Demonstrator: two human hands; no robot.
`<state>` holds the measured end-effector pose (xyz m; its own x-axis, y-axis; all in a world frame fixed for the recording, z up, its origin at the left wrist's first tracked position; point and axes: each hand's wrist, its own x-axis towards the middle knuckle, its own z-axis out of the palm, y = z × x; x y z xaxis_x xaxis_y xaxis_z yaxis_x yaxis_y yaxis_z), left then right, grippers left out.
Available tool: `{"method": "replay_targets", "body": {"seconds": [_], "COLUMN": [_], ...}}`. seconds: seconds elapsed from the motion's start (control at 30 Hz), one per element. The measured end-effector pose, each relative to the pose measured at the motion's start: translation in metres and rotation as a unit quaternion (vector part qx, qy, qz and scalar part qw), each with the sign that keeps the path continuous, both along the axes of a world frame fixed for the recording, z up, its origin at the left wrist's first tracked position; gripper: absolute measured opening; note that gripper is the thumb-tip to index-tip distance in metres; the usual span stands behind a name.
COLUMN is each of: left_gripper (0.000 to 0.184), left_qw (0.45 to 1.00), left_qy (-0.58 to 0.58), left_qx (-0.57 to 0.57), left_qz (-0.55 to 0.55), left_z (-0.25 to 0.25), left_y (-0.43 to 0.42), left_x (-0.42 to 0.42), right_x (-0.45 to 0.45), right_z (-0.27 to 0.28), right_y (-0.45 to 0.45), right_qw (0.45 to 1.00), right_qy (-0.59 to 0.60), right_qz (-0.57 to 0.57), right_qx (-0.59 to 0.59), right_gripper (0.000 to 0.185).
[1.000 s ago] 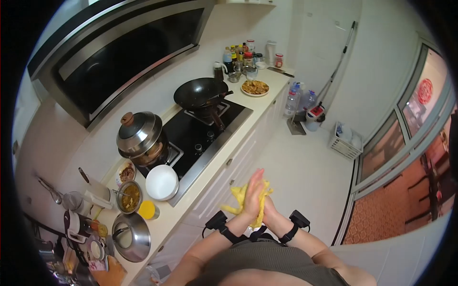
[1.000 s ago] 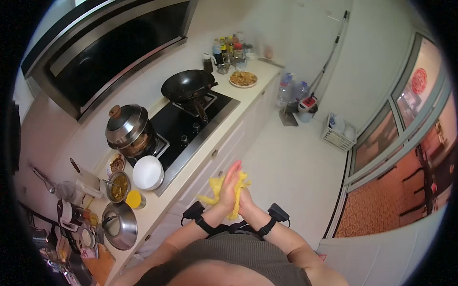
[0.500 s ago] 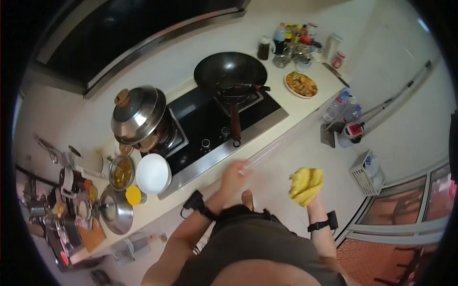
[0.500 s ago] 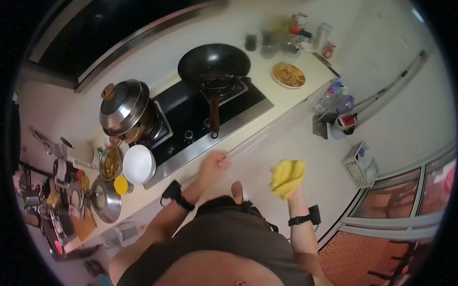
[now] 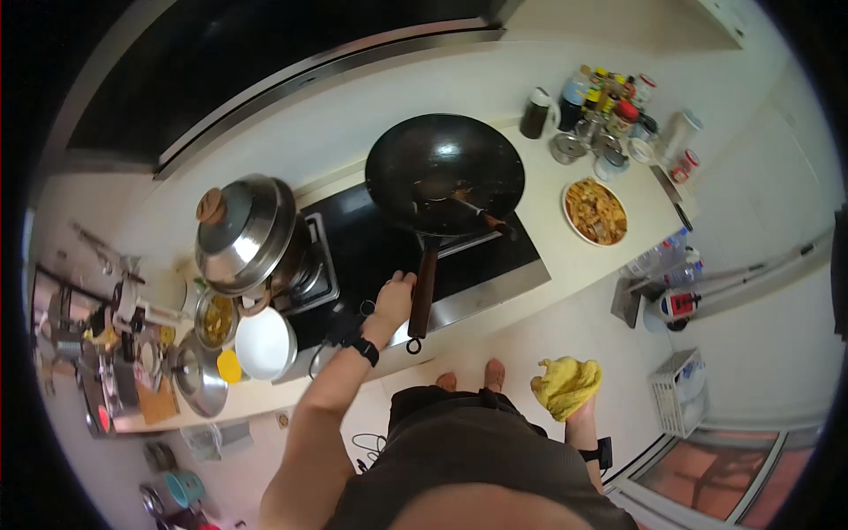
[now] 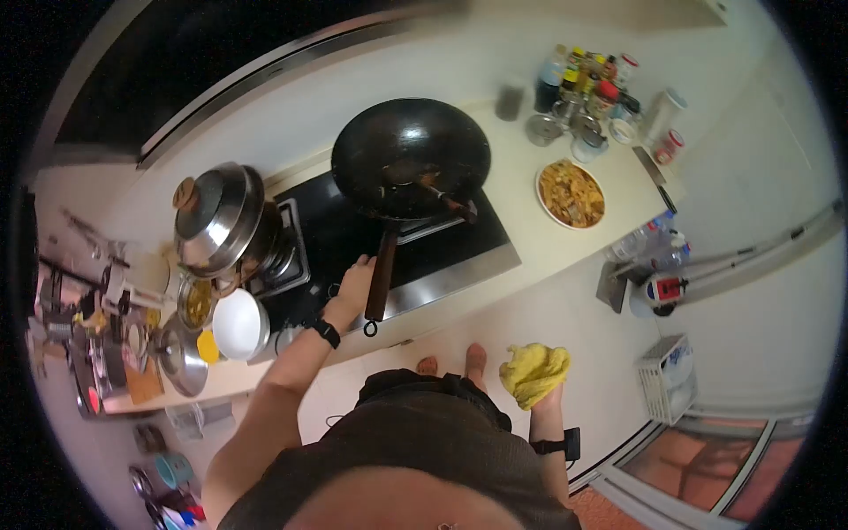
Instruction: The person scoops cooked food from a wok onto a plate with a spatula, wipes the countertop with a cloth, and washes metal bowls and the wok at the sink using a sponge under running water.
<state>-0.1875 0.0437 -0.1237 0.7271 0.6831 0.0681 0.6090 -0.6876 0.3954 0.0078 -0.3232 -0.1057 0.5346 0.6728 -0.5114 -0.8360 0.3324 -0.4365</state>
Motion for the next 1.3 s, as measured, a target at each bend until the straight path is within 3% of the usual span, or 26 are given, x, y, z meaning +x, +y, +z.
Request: {"method": "replay_targets", "body": {"seconds": [0.03,0.1,0.13,0.17,0.23,0.3,0.4,0.5,0.6,0.63,0.7,0.73,0.8,0.87,0.9,0.93,0.97,1.0,1.03,1.07,1.1,1.13,1.17,1.3], "left_gripper": [0.018,0.022,0.023,0.022,0.019,0.023,0.033,0.033,0.028,0.022,0.021,0.02,0.025,0.04,0.044,0.054,0.063,0.069,0.065,0.062,0.062,0.055,0.049,0.028], "left_qw": [0.996,0.994,0.992,0.99,0.988,0.983,0.995,0.985,0.989,0.996,0.993,0.989,0.994,0.988,0.968,0.904,0.773,0.621,0.587,0.55,0.551,0.56,0.569,0.544], "left_qy": [0.067,0.064,0.098,0.125,-0.004,-0.047,-0.051,-0.044,-0.014,0.023,0.053,0.078,0.036,-0.028,-0.134,-0.247,-0.245,-0.309,-0.297,-0.288,-0.286,-0.293,-0.302,-0.281], "left_qx": [0.035,-0.021,-0.018,-0.003,0.046,0.047,-0.055,-0.117,-0.073,0.006,-0.017,-0.042,-0.004,-0.135,-0.176,-0.283,-0.509,-0.679,-0.727,-0.77,-0.769,-0.758,-0.746,-0.772], "left_qz": [-0.044,-0.091,-0.079,-0.071,-0.147,-0.169,0.061,0.118,0.131,0.081,0.1,0.116,0.101,0.071,0.12,0.206,0.288,0.241,0.193,0.15,0.15,0.159,0.169,0.169], "left_z": [-0.007,0.001,-0.002,0.013,-0.025,-0.007,0.032,0.01,-0.005,-0.025,0.021,0.039,0.004,0.075,0.059,0.045,0.048,0.049,0.094,0.139,0.133,0.122,0.115,0.111], "left_y": [0.006,0.007,0.009,0.002,0.014,0.011,-0.013,-0.014,-0.014,-0.007,-0.022,-0.03,-0.019,-0.032,-0.028,-0.033,-0.022,-0.026,-0.043,-0.061,-0.061,-0.061,-0.062,-0.068], "left_x": [0.001,0.0,0.0,0.001,-0.008,-0.015,-0.014,-0.009,0.003,0.004,0.01,0.011,0.002,-0.01,-0.012,-0.016,-0.022,-0.028,-0.015,-0.003,0.001,0.005,0.009,0.036], "right_x": [0.015,0.049,0.065,0.071,0.088,0.107,0.139,0.15,0.149,0.148,0.142,0.14,0.141,0.141,0.144,0.146,0.15,0.154,0.159,0.161,0.158,0.158,0.153,0.154], "right_z": [0.002,0.001,-0.001,0.017,0.034,0.031,0.032,0.026,0.03,0.03,0.027,0.026,0.025,0.022,0.02,0.018,0.015,0.011,0.007,0.005,0.012,0.022,0.041,0.049], "right_y": [0.008,0.019,0.033,0.049,0.072,0.092,0.108,0.124,0.14,0.145,0.151,0.153,0.156,0.16,0.162,0.165,0.168,0.171,0.174,0.177,0.184,0.19,0.197,0.236], "right_qw": [1.0,0.993,0.977,0.981,0.985,0.981,0.958,0.95,0.942,0.943,0.943,0.93,0.909,0.906,0.903,0.897,0.878,0.836,0.743,0.673,0.677,0.807,0.877,0.879], "right_qy": [0.002,-0.006,-0.01,0.016,0.007,-0.019,0.011,-0.033,-0.069,-0.042,-0.01,-0.049,-0.108,-0.133,-0.153,-0.182,-0.246,-0.357,-0.524,-0.615,-0.596,-0.332,-0.038,-0.043], "right_qz": [0.021,0.105,0.18,0.173,0.168,0.19,0.269,0.301,0.317,0.32,0.321,0.344,0.367,0.372,0.374,0.378,0.389,0.402,0.409,0.403,0.421,0.456,0.432,0.458], "right_qx": [-0.001,0.057,0.117,0.082,0.031,0.026,0.097,0.079,0.083,0.084,0.086,0.12,0.166,0.155,0.147,0.139,0.129,0.111,0.084,0.076,0.096,0.174,0.209,0.128], "right_gripper": [0.044,0.042,0.041,0.039,0.038,0.039,0.042,0.045,0.046,0.046,0.046,0.045,0.042,0.04,0.04,0.039,0.038,0.037,0.036,0.036,0.035,0.036,0.037,0.042]}}
